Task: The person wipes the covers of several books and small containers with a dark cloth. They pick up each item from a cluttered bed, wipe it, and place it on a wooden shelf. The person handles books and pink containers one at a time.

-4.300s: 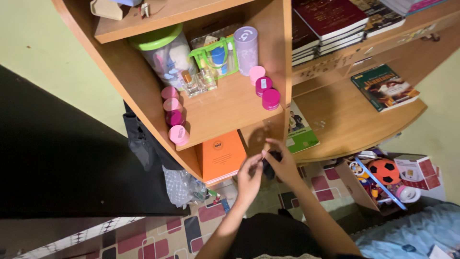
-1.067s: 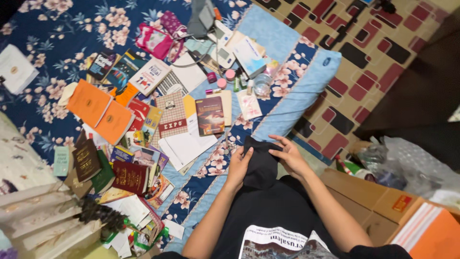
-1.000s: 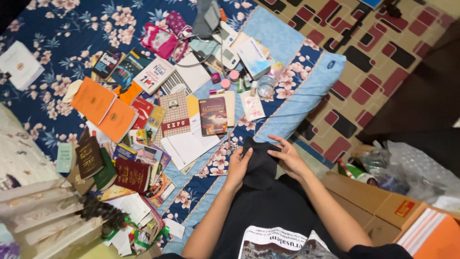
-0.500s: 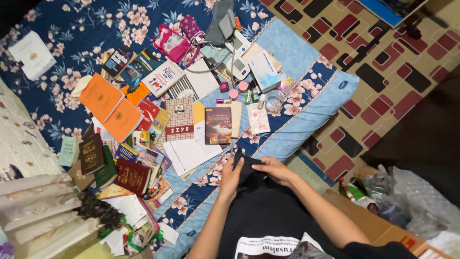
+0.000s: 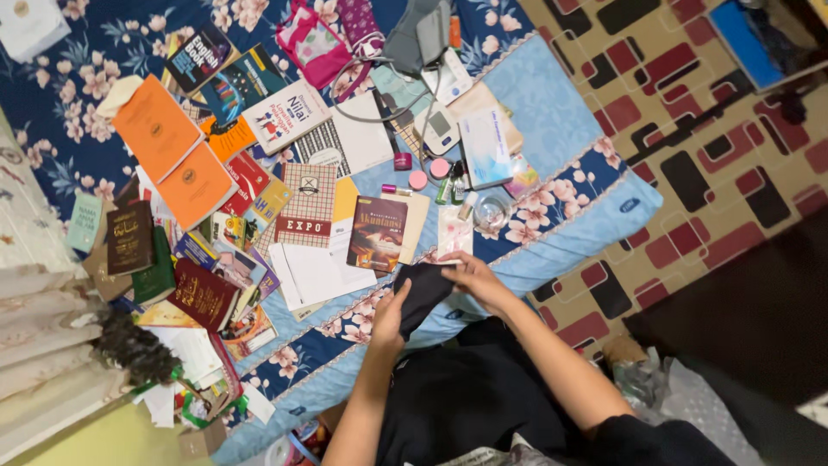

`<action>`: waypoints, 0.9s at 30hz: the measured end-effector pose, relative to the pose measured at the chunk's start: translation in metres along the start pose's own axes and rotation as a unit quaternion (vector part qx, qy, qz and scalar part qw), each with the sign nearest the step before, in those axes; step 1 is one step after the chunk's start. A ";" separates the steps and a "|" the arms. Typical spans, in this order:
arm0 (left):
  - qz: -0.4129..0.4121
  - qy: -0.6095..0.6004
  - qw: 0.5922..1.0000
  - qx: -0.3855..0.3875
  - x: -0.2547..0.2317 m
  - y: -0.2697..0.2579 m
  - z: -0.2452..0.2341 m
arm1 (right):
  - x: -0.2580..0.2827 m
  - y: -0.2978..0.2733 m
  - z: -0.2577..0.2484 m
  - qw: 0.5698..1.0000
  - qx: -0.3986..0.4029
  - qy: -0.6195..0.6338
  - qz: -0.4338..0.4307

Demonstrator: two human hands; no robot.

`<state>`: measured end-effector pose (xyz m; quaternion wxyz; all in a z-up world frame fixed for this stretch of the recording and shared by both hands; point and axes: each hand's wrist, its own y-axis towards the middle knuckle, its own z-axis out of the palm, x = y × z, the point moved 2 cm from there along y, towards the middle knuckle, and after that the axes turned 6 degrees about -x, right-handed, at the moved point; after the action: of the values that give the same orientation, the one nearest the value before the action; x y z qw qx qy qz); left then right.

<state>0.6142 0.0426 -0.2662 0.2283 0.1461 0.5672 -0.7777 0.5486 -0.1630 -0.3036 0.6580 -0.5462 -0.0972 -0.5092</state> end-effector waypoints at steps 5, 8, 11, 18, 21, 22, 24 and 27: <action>0.136 0.227 0.956 -0.126 -0.018 0.028 0.017 | 0.007 0.086 -0.039 0.997 -0.058 -0.050 -0.015; 0.152 0.281 0.929 -0.185 -0.026 0.052 0.023 | 0.006 0.135 -0.049 0.973 -0.106 -0.188 -0.085; 0.139 0.240 0.940 -0.200 -0.022 0.077 0.029 | 0.008 0.173 -0.048 0.921 -0.143 -0.331 -0.145; 0.104 0.188 0.967 -0.138 -0.039 0.117 0.030 | 0.026 0.227 -0.033 0.773 -0.156 -0.524 -0.323; 0.119 0.172 0.969 -0.128 -0.046 0.124 0.030 | 0.030 0.246 -0.020 0.758 -0.156 -0.567 -0.284; 0.140 0.192 0.962 -0.135 -0.049 0.130 0.030 | 0.032 0.253 -0.017 0.756 -0.157 -0.579 -0.260; 0.183 0.230 0.944 -0.148 -0.052 0.141 0.029 | 0.034 0.261 -0.012 0.737 -0.153 -0.598 -0.274; 0.170 0.253 0.938 -0.163 -0.050 0.144 0.022 | 0.033 0.275 -0.006 0.714 -0.157 -0.620 -0.285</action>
<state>0.7323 -0.0056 -0.3528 0.2270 0.3930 0.6919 -0.5615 0.7746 -0.2180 -0.4532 0.1789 -0.7809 -0.5533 -0.2283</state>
